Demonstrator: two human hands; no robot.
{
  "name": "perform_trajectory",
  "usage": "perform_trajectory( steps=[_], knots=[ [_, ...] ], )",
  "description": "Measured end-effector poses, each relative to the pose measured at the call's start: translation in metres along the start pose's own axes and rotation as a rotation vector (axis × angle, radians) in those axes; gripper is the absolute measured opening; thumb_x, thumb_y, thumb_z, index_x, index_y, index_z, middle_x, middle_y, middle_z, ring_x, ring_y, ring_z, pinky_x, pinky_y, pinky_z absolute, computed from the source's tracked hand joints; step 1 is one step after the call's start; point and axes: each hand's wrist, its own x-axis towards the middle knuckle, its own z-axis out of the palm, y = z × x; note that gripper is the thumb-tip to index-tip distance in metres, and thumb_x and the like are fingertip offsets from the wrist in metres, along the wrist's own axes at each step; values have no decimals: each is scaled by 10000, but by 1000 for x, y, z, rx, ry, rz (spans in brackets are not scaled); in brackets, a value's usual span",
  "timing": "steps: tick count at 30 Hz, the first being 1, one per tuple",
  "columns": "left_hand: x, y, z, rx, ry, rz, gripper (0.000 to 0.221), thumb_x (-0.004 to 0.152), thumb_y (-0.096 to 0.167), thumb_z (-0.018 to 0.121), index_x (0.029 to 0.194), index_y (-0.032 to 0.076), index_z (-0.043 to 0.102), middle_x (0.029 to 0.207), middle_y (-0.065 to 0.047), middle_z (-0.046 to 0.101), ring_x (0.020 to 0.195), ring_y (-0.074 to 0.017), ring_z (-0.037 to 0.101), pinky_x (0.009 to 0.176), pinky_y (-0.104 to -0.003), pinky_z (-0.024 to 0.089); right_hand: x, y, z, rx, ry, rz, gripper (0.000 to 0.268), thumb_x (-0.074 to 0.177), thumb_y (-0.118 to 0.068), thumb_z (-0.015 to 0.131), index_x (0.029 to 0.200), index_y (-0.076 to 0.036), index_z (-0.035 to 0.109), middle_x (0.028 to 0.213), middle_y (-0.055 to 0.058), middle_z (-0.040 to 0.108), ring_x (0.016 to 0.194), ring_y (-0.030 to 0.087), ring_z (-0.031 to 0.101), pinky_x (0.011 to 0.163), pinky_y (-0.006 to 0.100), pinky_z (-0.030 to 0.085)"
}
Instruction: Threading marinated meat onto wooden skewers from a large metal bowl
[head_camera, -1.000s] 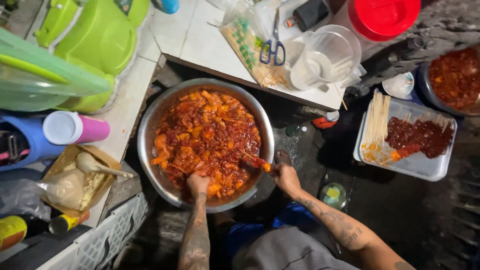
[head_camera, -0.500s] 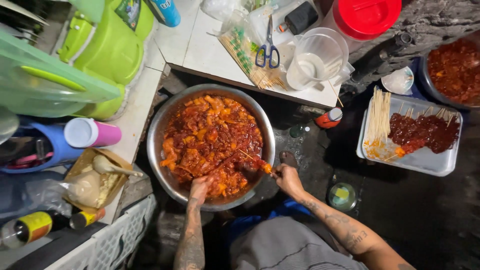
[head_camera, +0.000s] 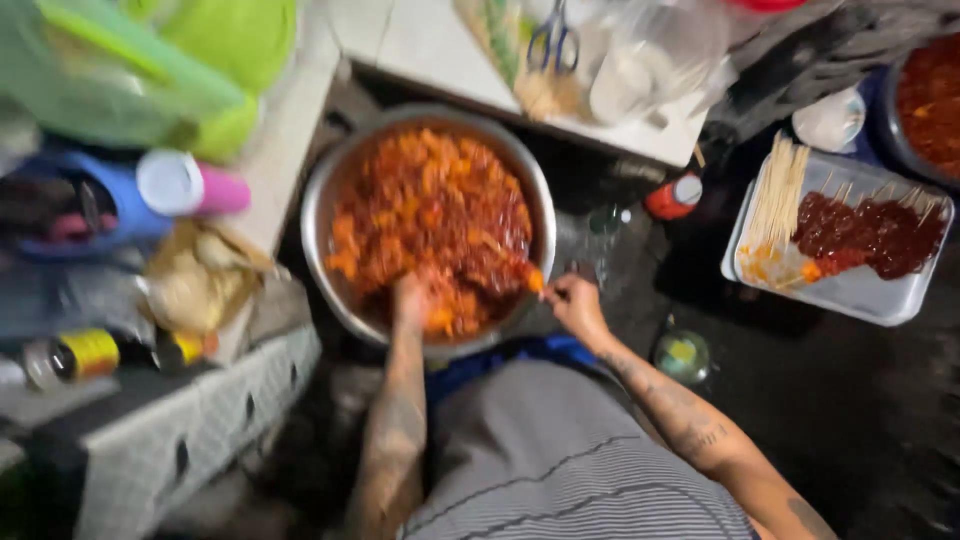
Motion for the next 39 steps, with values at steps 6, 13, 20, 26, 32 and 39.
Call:
perform_trajectory(
  steps=[6,13,20,26,32,39],
  knots=[
    [-28,59,43,36,-117,-89,700,854,-62,722,1444,285,581,775,-74,582,545,-183,504,550,-332,529,-5,20,-11,0,-37,51,82,850,-187,841,896,-136,796,844,100,753,846,311,739,780,406,579],
    [21,-45,18,-44,123,-131,582,661,-98,846,1180,120,695,972,-117,758,751,-289,741,578,-397,592,-19,14,-17,15,-93,63,92,844,-189,871,873,-131,806,785,104,722,767,271,726,702,357,568],
    [5,-77,31,-22,174,-237,241,841,190,822,1049,81,765,855,-186,751,632,-243,687,489,-274,502,-37,18,-16,262,-223,273,89,851,-126,845,877,-68,782,724,100,707,679,154,661,640,295,576],
    [-1,-91,23,187,135,-227,455,827,89,846,1254,61,693,1044,-232,739,870,-289,744,682,-351,615,-42,24,-5,484,-313,460,101,865,-6,786,891,73,729,723,202,690,619,236,710,499,344,639],
    [23,-124,-13,380,244,-38,584,628,37,974,1169,112,768,948,-188,760,879,-292,757,759,-427,639,-46,28,-6,419,-325,462,96,864,-17,779,901,59,734,727,194,695,628,233,718,514,326,637],
    [2,-73,-49,1064,538,-97,293,747,220,906,1021,189,807,955,-135,771,983,-309,750,813,-418,639,-48,55,-14,377,-313,484,128,873,-48,804,921,50,738,756,206,699,646,247,717,552,344,644]
  ],
)
